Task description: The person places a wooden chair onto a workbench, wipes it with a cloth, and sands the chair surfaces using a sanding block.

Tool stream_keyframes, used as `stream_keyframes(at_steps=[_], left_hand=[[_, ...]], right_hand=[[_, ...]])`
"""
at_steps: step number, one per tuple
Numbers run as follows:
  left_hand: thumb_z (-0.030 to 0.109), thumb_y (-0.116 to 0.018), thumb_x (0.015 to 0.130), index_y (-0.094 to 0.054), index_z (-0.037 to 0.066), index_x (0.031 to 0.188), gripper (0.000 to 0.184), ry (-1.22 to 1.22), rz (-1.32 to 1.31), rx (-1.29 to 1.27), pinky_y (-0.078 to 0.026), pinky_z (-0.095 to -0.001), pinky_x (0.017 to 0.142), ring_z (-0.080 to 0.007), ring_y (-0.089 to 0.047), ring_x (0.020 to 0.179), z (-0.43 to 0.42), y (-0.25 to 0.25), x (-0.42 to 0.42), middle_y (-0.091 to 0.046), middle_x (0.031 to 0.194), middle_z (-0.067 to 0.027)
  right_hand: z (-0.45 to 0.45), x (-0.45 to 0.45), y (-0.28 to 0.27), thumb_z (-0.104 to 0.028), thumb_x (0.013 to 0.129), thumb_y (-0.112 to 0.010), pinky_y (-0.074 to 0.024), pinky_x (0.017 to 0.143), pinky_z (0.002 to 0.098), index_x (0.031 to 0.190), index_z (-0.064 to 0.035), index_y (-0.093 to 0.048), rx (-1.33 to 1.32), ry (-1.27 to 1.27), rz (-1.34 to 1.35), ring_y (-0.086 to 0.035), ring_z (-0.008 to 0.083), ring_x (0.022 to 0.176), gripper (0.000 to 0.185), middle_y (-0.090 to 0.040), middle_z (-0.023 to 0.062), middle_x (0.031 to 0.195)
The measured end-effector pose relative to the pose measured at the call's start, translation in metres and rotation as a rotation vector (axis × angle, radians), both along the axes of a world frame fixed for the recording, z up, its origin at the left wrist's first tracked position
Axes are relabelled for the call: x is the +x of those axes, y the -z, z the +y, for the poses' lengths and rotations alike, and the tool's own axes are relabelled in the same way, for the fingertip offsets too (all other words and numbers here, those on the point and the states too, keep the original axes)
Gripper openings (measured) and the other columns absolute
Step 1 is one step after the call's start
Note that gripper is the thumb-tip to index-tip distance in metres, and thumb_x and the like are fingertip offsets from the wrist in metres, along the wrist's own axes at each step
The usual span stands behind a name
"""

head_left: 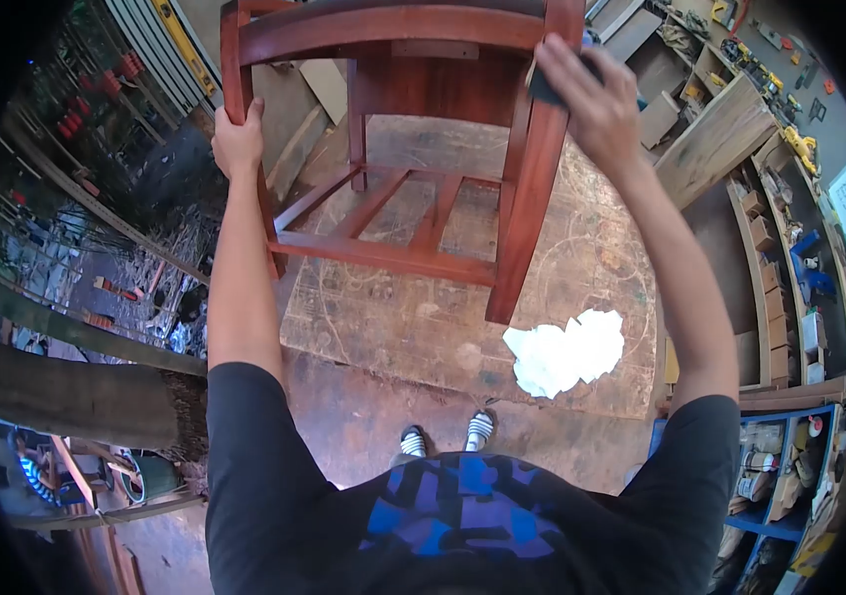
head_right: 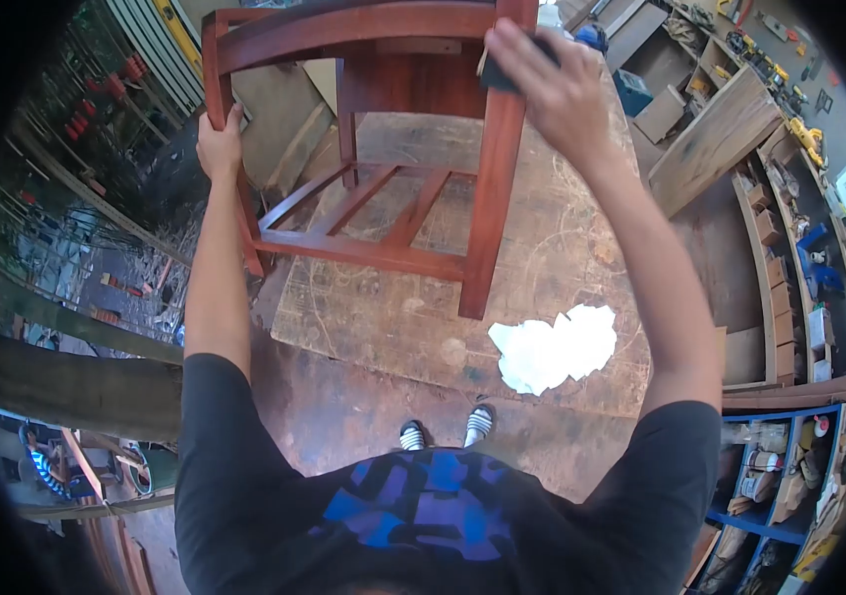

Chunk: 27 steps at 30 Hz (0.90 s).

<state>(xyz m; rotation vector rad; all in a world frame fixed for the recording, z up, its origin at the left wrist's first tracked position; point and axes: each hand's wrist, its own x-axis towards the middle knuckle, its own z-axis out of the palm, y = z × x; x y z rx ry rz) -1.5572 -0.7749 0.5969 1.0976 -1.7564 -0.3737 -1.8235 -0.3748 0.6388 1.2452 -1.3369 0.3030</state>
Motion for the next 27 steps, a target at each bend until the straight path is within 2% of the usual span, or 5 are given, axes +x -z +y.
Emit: stream_keyframes(at_steps=[7,9,10,15,27], left_hand=[[0.061,-0.067,0.081,-0.063,0.012,0.113,0.058,0.023,-0.025,0.034,-0.049,-0.0484,0.089,-0.041,-0.065,0.106,-0.002,-0.007,-0.004,-0.071,0.107,-0.0185],[0.062,-0.067,0.081,-0.063,0.012,0.113,0.059,-0.005,-0.028,-0.011,-0.049,-0.049,0.089,-0.0416,-0.065,0.105,-0.011,-0.004,-0.007,-0.071,0.107,-0.0187],[0.063,-0.067,0.081,-0.063,0.012,0.113,0.06,-0.017,-0.037,-0.03,-0.049,-0.0493,0.089,-0.0419,-0.065,0.105,-0.016,-0.001,-0.008,-0.071,0.107,-0.0188],[0.067,-0.066,0.08,-0.065,0.014,0.114,0.064,0.006,-0.032,-0.018,-0.048,-0.0487,0.092,-0.0396,-0.065,0.108,-0.024,0.001,-0.011,-0.071,0.109,-0.0172],[0.068,-0.066,0.079,-0.065,0.014,0.117,0.065,-0.015,-0.074,0.018,-0.047,-0.0469,0.094,-0.0368,-0.065,0.11,-0.022,0.0,-0.008,-0.071,0.111,-0.0148]], right_hand=[[0.139,0.211,0.343,-0.019,0.074,-0.069,-0.0474,0.086,0.05,0.131,-0.0161,-0.064,0.674,-0.086,-0.521,-0.06,0.0297,0.107,0.057,-0.065,0.0128,0.123],[0.185,0.246,0.343,-0.016,0.077,-0.068,-0.0475,0.085,0.0513,0.128,-0.0115,-0.065,0.662,-0.066,-0.795,-0.061,0.0307,0.106,0.051,-0.066,0.0125,0.123],[0.189,0.226,0.342,-0.012,0.077,-0.066,-0.047,0.086,0.05,0.127,-0.0098,-0.065,0.328,-0.077,-1.447,-0.061,0.0317,0.106,0.051,-0.066,0.0121,0.123],[0.27,0.152,0.366,0.001,0.073,-0.057,-0.0381,0.103,0.0498,0.138,-0.0121,-0.055,0.029,0.718,-1.129,-0.05,0.0365,0.124,0.067,-0.05,0.012,0.148],[0.268,0.14,0.384,-0.026,0.083,-0.068,-0.0344,0.103,0.0513,0.125,-0.0138,-0.066,0.009,0.947,-1.208,-0.051,0.0294,0.123,0.043,-0.058,0.0095,0.132]])
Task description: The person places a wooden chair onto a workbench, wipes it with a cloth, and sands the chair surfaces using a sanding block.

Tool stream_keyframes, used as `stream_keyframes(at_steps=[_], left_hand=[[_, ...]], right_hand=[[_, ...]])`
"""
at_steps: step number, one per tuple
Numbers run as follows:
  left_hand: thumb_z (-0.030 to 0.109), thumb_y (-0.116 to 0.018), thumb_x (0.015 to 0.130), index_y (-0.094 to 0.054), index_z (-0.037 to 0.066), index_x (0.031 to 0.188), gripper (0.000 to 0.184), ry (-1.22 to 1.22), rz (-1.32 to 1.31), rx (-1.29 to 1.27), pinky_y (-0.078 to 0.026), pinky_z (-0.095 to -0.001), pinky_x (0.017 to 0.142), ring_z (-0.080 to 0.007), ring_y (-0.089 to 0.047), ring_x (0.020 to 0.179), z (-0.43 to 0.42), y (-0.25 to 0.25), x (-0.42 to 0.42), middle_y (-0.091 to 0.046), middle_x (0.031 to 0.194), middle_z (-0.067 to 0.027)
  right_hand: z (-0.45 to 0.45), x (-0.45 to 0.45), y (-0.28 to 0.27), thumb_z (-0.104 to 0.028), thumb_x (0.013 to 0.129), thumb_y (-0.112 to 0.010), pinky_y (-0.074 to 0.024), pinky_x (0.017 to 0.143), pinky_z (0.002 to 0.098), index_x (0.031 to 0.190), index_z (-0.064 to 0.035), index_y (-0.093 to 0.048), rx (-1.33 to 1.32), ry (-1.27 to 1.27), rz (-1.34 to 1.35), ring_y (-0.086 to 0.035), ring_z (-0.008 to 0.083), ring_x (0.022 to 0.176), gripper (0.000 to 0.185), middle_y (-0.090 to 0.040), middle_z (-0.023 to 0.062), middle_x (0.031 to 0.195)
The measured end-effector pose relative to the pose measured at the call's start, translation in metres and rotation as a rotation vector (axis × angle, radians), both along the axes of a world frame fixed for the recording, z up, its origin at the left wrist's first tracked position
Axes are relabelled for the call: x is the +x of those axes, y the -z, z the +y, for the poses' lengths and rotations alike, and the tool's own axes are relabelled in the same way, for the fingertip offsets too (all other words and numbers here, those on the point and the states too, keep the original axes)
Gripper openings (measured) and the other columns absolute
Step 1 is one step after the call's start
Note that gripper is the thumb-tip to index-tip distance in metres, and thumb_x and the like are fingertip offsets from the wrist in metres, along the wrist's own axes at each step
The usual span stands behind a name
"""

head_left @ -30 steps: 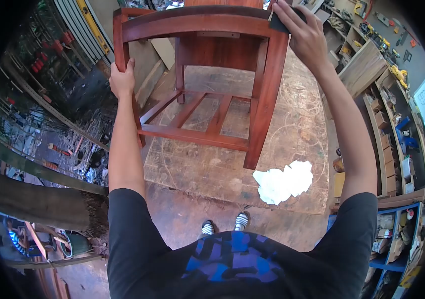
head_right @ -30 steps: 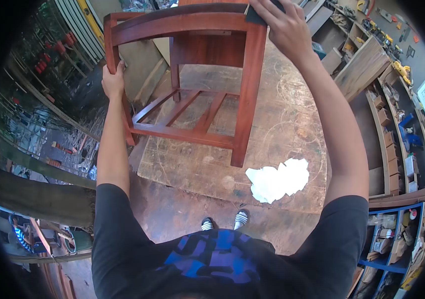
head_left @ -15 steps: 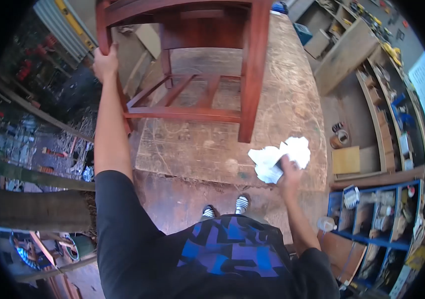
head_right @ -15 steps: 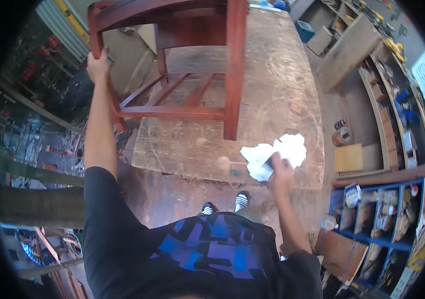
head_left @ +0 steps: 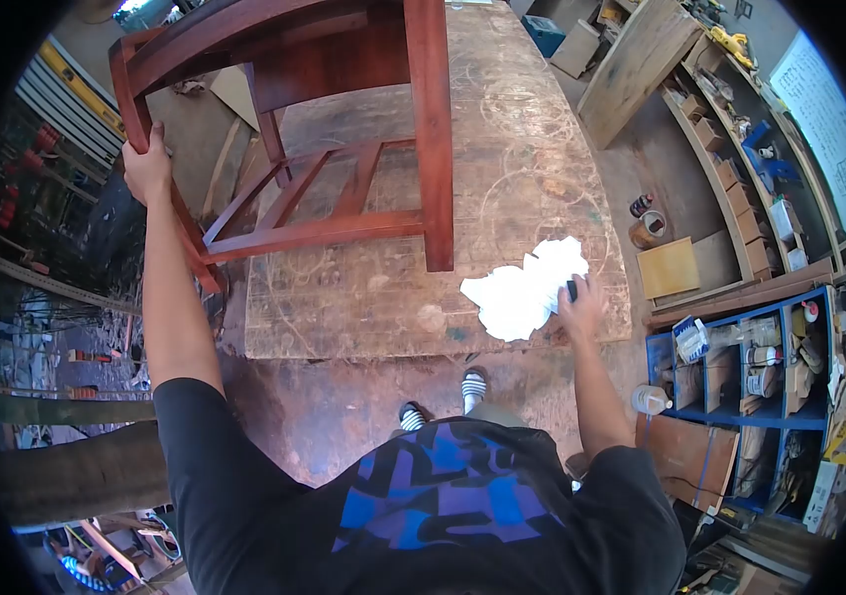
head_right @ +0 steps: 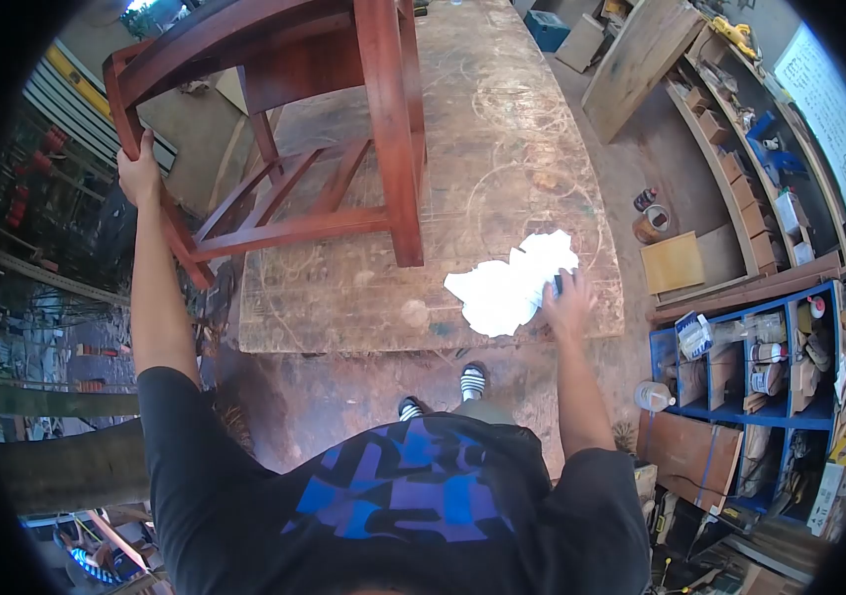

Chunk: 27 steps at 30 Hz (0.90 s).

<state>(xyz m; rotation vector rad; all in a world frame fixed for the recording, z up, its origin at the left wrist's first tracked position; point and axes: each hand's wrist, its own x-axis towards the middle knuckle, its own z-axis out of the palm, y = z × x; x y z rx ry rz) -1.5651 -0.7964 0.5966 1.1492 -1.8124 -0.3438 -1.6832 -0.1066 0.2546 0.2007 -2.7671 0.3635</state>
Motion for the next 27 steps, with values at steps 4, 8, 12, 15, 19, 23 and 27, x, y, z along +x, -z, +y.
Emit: stream_keyframes(at_steps=[4,8,12,15,19,23,27], left_hand=[[0.068,-0.065,0.08,-0.065,0.014,0.116,0.065,0.022,0.029,-0.03,-0.048,-0.0472,0.093,-0.0373,-0.065,0.109,-0.001,0.003,0.001,-0.071,0.11,-0.0151],[0.067,-0.065,0.081,-0.064,0.014,0.117,0.064,0.003,0.03,-0.057,-0.048,-0.0475,0.092,-0.0383,-0.066,0.108,0.001,0.006,0.004,-0.071,0.11,-0.0157],[0.065,-0.065,0.082,-0.063,0.014,0.117,0.061,-0.005,0.033,-0.038,-0.049,-0.0481,0.09,-0.0395,-0.066,0.107,0.009,0.005,0.007,-0.071,0.109,-0.0165],[0.066,-0.064,0.083,-0.063,0.012,0.115,0.063,0.016,0.045,-0.019,-0.048,-0.0484,0.09,-0.0401,-0.065,0.107,0.018,0.003,0.011,-0.071,0.109,-0.0172],[0.062,-0.065,0.084,-0.062,0.013,0.112,0.057,0.007,0.061,-0.019,-0.049,-0.0491,0.088,-0.0405,-0.066,0.105,0.022,0.004,0.014,-0.071,0.106,-0.0181],[0.061,-0.065,0.084,-0.062,0.013,0.11,0.055,0.011,0.064,0.005,-0.05,-0.0513,0.084,-0.0429,-0.067,0.1,0.028,0.002,0.017,-0.071,0.102,-0.0207],[0.061,-0.066,0.083,-0.061,0.013,0.11,0.055,0.0,0.072,-0.01,-0.05,-0.0527,0.082,-0.0446,-0.067,0.097,0.024,0.004,0.016,-0.072,0.1,-0.0211]], right_hand=[[-0.027,-0.034,0.004,-0.033,0.084,-0.07,-0.0361,0.099,0.0462,0.108,-0.0121,-0.072,0.036,-0.002,-0.169,-0.054,0.0258,0.117,0.032,-0.065,0.0065,0.116],[-0.035,-0.075,0.019,-0.026,0.084,-0.07,-0.0444,0.085,0.0444,0.093,-0.0115,-0.073,-0.096,0.08,-0.361,-0.061,0.026,0.102,0.018,-0.067,0.0054,0.114],[-0.022,-0.098,-0.012,-0.023,0.089,-0.067,-0.0533,0.076,0.0434,0.101,-0.0076,-0.07,-1.276,-0.023,-0.625,-0.066,0.0271,0.097,0.02,-0.067,0.0085,0.115],[-0.03,-0.085,-0.079,-0.03,0.098,-0.058,-0.0574,0.076,0.0454,0.11,-0.0045,-0.064,-1.866,-0.232,-0.643,-0.069,0.0275,0.086,0.029,-0.069,0.0115,0.099],[-0.068,-0.065,-0.19,-0.042,0.099,-0.05,-0.0546,0.086,0.05,0.124,-0.0038,-0.057,-2.075,-1.019,-1.087,-0.064,0.0328,0.104,0.046,-0.065,0.0156,0.115],[-0.101,-0.056,-0.233,-0.041,0.099,-0.05,-0.054,0.079,0.047,0.117,-0.0066,-0.058,-1.983,-1.221,-0.873,-0.063,0.0318,0.096,0.04,-0.064,0.0136,0.108],[-0.139,-0.051,-0.287,-0.036,0.099,-0.052,-0.0539,0.081,0.0417,0.118,-0.008,-0.058,-1.931,-1.221,-0.68,-0.063,0.0271,0.094,0.034,-0.064,0.0108,0.104]])
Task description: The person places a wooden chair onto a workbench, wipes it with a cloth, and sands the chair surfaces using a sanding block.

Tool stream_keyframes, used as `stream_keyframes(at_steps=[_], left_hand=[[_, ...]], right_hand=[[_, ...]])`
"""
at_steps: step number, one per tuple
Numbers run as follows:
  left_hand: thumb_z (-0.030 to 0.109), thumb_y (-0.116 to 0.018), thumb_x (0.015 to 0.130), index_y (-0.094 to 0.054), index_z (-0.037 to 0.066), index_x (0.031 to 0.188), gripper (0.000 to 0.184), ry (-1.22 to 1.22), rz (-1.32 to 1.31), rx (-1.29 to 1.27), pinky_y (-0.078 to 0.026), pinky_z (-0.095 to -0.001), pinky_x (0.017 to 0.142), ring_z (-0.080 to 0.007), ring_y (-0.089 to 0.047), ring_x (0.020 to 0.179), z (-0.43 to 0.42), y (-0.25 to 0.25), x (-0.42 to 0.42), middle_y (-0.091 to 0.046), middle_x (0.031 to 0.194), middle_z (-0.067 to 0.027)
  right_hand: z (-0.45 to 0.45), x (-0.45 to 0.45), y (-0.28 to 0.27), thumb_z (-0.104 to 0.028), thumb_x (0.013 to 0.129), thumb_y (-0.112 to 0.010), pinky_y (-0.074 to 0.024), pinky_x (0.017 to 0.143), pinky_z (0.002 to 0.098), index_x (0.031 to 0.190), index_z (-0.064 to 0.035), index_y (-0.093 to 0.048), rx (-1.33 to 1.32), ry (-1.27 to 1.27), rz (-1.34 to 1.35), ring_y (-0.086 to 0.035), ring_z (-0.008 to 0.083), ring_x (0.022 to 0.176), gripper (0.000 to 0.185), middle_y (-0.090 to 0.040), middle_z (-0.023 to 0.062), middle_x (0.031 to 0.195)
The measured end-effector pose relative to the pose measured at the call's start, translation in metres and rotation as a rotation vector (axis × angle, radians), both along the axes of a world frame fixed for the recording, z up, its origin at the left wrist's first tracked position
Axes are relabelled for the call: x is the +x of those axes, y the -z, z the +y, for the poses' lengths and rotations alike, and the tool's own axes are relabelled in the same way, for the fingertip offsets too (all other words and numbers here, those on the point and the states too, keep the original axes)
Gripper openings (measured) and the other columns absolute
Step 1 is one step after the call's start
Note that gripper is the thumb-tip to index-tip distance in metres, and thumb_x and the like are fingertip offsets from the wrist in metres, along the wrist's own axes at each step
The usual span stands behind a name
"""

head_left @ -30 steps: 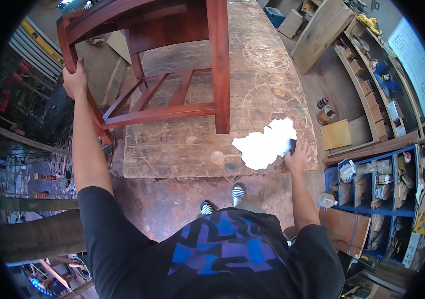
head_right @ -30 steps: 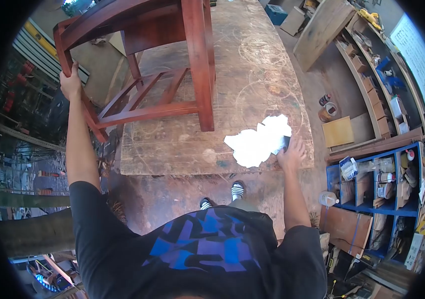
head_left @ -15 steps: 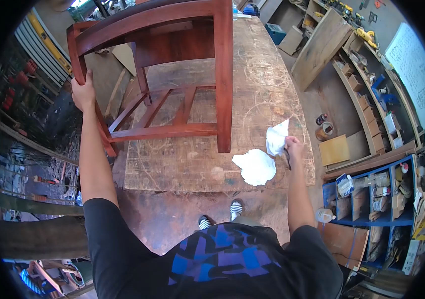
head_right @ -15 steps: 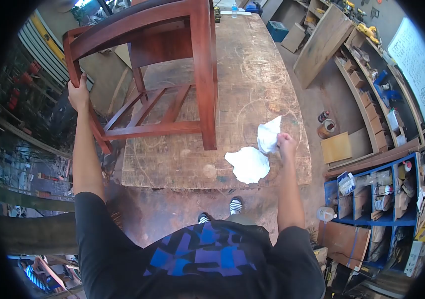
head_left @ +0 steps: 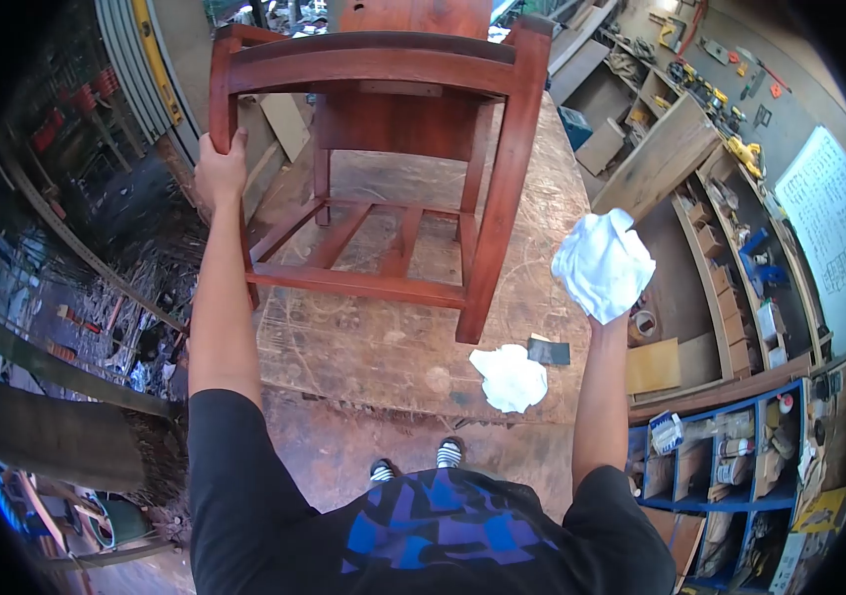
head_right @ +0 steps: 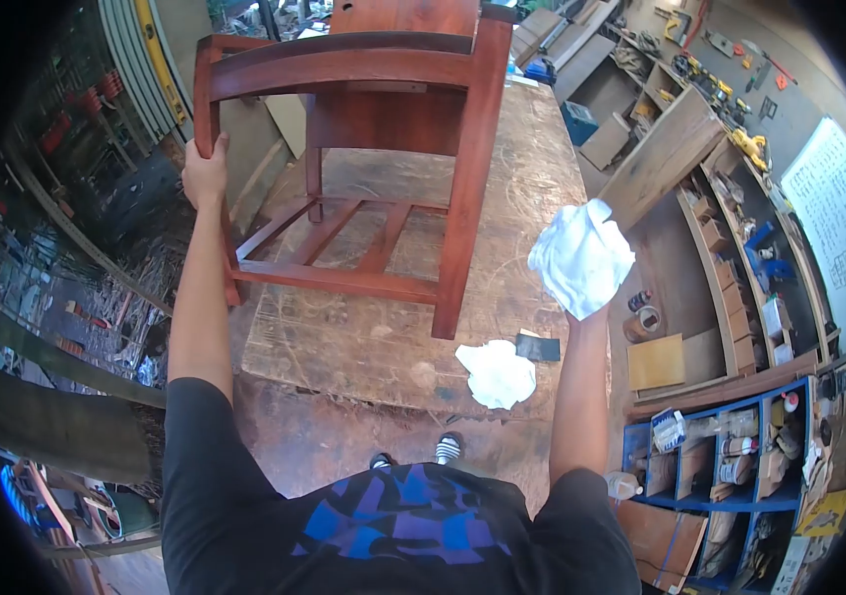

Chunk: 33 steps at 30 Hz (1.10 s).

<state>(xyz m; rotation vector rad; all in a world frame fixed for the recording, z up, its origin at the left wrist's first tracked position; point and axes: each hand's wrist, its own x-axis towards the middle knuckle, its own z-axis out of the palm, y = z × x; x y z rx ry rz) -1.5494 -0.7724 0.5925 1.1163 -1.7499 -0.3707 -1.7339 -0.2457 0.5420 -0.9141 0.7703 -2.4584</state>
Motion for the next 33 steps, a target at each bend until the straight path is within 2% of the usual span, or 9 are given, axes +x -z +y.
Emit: stream_keyframes(at_steps=[3,6,10,14,17,22,27,29,33], left_hand=[[0.061,-0.066,0.084,-0.06,0.013,0.111,0.055,-0.009,-0.012,0.025,-0.051,-0.0527,0.083,-0.0449,-0.067,0.099,0.004,-0.002,0.001,-0.071,0.101,-0.0214],[0.06,-0.066,0.084,-0.06,0.013,0.113,0.056,-0.006,0.008,0.022,-0.051,-0.0523,0.083,-0.0448,-0.066,0.1,0.007,-0.003,0.001,-0.071,0.101,-0.0217],[0.062,-0.065,0.083,-0.061,0.013,0.113,0.057,0.002,0.013,0.038,-0.05,-0.05,0.085,-0.0432,-0.066,0.101,0.007,0.0,0.003,-0.071,0.101,-0.0203],[0.063,-0.065,0.083,-0.061,0.013,0.113,0.058,0.016,0.034,0.015,-0.05,-0.0491,0.085,-0.0423,-0.066,0.101,0.008,0.001,0.005,-0.071,0.1,-0.0191],[0.063,-0.065,0.083,-0.061,0.013,0.112,0.058,0.031,0.026,0.007,-0.049,-0.0489,0.085,-0.042,-0.066,0.1,0.006,0.005,0.006,-0.071,0.1,-0.0188],[0.057,-0.066,0.084,-0.06,0.012,0.112,0.053,0.002,0.008,0.005,-0.05,-0.0509,0.084,-0.0444,-0.066,0.1,0.008,-0.006,-0.005,-0.071,0.101,-0.0212],[0.057,-0.066,0.084,-0.06,0.012,0.111,0.053,-0.007,-0.014,0.032,-0.05,-0.0507,0.085,-0.0434,-0.066,0.102,0.01,-0.01,-0.007,-0.071,0.102,-0.0216],[0.06,-0.065,0.084,-0.06,0.013,0.112,0.056,0.0,-0.011,0.019,-0.05,-0.0501,0.086,-0.0435,-0.066,0.103,0.004,-0.008,-0.008,-0.071,0.104,-0.0204],[0.058,-0.066,0.084,-0.061,0.012,0.111,0.054,-0.006,-0.021,0.017,-0.05,-0.0504,0.086,-0.0437,-0.066,0.101,0.003,-0.007,-0.005,-0.071,0.103,-0.0219]], right_hand=[[-0.021,-0.02,-0.006,-0.031,0.101,-0.051,-0.055,0.085,0.0403,0.131,-0.0058,-0.055,0.055,0.334,-0.019,-0.065,0.0239,0.097,0.04,-0.064,0.012,0.115],[-0.045,-0.042,-0.037,-0.016,0.094,-0.061,-0.0545,0.076,0.0381,0.119,-0.0002,-0.061,-0.018,0.715,0.032,-0.067,0.0275,0.087,0.03,-0.067,0.009,0.107],[-0.103,-0.083,-0.12,-0.011,0.087,-0.064,-0.053,0.085,0.036,0.118,0.0009,-0.06,0.469,1.445,0.576,-0.068,0.0296,0.1,0.034,-0.068,0.0172,0.112],[-0.195,-0.098,-0.162,-0.025,0.1,-0.051,-0.0469,0.099,0.0405,0.145,0.0062,-0.039,0.432,1.482,1.097,-0.061,0.0385,0.117,0.056,-0.059,0.0264,0.131],[-0.187,-0.063,-0.155,-0.025,0.1,-0.049,-0.0433,0.103,0.0446,0.149,0.0079,-0.027,0.485,1.187,0.867,-0.053,0.0462,0.124,0.063,-0.051,0.0309,0.139],[-0.15,0.015,-0.001,-0.02,0.101,-0.051,-0.0463,0.098,0.0465,0.152,0.0073,-0.024,0.686,1.203,0.87,-0.053,0.0484,0.122,0.064,-0.05,0.0348,0.136],[-0.101,0.094,0.172,-0.02,0.102,-0.048,-0.0354,0.11,0.0483,0.152,0.0124,-0.017,0.833,1.023,0.866,-0.043,0.0517,0.133,0.067,-0.038,0.0372,0.146],[-0.096,0.095,0.186,-0.018,0.101,-0.049,-0.0336,0.112,0.0483,0.151,0.0124,-0.018,0.828,1.027,0.874,-0.041,0.052,0.134,0.067,-0.037,0.0369,0.147],[-0.101,0.079,0.1,-0.015,0.099,-0.052,-0.0316,0.112,0.0471,0.151,0.0122,-0.019,0.826,0.962,0.797,-0.043,0.048,0.131,0.068,-0.041,0.0352,0.143]])
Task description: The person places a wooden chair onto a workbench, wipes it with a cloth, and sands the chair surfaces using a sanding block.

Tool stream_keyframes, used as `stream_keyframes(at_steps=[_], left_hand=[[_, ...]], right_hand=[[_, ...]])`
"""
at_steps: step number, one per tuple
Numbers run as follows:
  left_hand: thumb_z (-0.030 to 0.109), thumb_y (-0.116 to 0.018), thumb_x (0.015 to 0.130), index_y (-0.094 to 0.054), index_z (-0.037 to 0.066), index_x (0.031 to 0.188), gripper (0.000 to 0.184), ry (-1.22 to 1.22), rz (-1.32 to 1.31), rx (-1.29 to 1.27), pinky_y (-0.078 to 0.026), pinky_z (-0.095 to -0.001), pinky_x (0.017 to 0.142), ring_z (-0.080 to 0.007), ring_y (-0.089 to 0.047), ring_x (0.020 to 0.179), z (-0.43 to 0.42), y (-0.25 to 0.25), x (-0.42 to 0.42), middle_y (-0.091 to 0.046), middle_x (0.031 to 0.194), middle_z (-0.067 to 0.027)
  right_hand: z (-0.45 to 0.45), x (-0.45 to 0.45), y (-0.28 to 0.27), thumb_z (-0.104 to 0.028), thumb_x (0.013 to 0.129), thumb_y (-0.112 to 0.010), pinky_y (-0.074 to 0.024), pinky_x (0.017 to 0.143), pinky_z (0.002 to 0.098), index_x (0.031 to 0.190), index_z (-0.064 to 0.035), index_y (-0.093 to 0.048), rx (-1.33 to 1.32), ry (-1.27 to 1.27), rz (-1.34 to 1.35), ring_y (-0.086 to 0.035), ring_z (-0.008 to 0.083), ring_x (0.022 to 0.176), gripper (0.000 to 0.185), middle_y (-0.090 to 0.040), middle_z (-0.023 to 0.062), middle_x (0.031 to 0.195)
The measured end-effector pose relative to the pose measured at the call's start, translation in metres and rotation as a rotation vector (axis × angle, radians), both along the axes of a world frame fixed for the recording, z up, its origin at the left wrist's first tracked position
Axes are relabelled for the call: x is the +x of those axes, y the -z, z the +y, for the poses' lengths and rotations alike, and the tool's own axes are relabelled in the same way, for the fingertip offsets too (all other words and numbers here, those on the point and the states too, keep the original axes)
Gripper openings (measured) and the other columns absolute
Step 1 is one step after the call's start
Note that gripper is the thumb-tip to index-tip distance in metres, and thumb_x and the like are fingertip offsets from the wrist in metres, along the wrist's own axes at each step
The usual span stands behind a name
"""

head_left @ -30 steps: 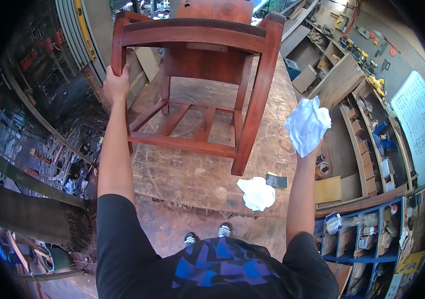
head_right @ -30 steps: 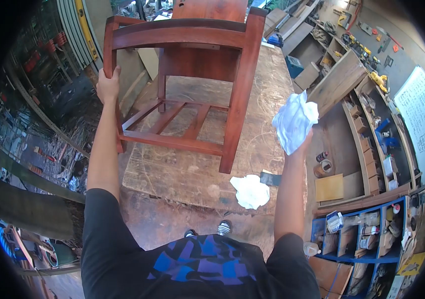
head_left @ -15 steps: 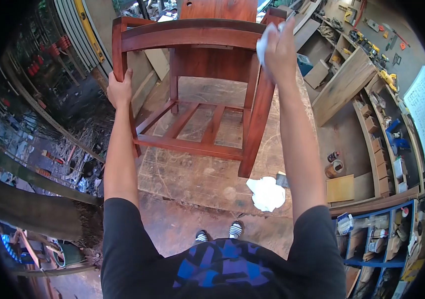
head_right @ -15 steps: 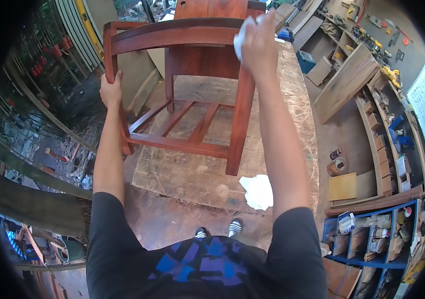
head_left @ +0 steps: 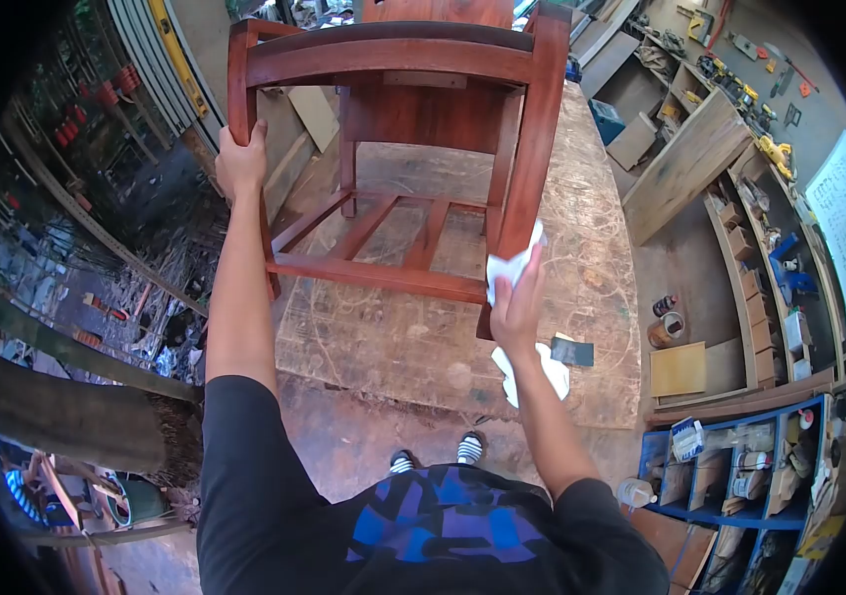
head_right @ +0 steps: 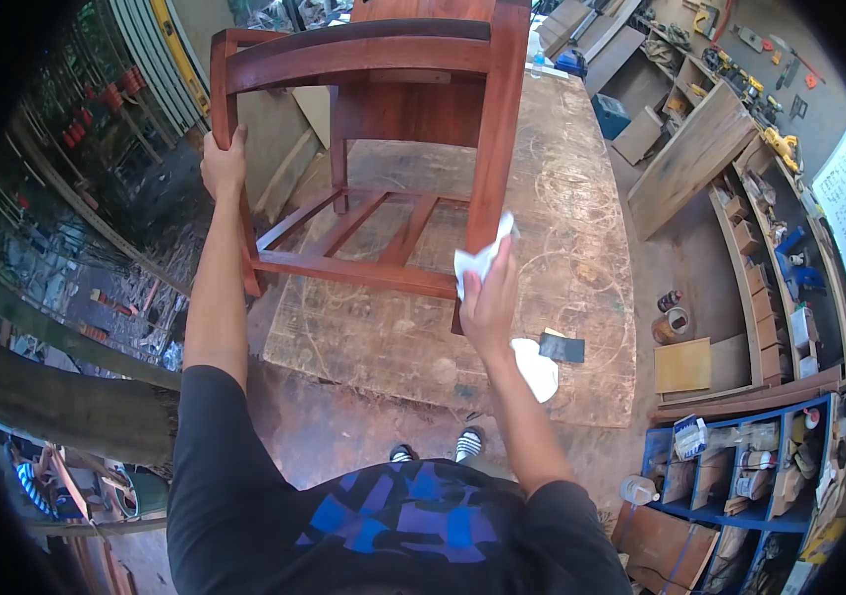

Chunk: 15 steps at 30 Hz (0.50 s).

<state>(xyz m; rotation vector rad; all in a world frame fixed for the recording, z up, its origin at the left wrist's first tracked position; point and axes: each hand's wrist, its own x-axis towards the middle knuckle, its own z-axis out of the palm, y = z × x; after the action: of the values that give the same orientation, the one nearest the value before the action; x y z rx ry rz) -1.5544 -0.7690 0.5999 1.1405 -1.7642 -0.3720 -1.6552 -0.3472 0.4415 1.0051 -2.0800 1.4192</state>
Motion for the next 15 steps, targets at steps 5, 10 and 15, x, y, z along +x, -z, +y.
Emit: stream_keyframes(at_steps=[5,10,15], left_hand=[[0.059,-0.065,0.084,-0.061,0.012,0.113,0.055,0.02,0.013,0.0,-0.05,-0.0503,0.087,-0.0439,-0.066,0.102,0.008,0.001,0.005,-0.071,0.103,-0.0215],[0.06,-0.064,0.084,-0.061,0.012,0.113,0.055,0.012,-0.002,0.009,-0.049,-0.0502,0.088,-0.043,-0.065,0.104,0.003,0.001,0.001,-0.071,0.104,-0.0212],[0.063,-0.065,0.081,-0.062,0.013,0.116,0.061,0.028,-0.02,0.048,-0.048,-0.0486,0.092,-0.0405,-0.065,0.108,-0.002,-0.01,-0.011,-0.07,0.11,-0.0187]], right_hand=[[-0.055,-0.096,-0.132,-0.022,0.1,-0.056,-0.0376,0.104,0.0499,0.149,0.0124,-0.025,-0.154,0.057,0.35,-0.048,0.0481,0.12,0.067,-0.048,0.0331,0.134],[-0.063,-0.096,-0.149,-0.02,0.1,-0.056,-0.0425,0.102,0.0473,0.152,0.0079,-0.022,-0.181,0.05,0.278,-0.053,0.0478,0.122,0.068,-0.047,0.0331,0.14],[-0.005,0.007,0.016,-0.011,0.1,-0.052,-0.0487,0.095,0.045,0.15,0.0139,-0.022,-0.035,0.015,0.045,-0.057,0.0504,0.119,0.064,-0.048,0.0398,0.135]])
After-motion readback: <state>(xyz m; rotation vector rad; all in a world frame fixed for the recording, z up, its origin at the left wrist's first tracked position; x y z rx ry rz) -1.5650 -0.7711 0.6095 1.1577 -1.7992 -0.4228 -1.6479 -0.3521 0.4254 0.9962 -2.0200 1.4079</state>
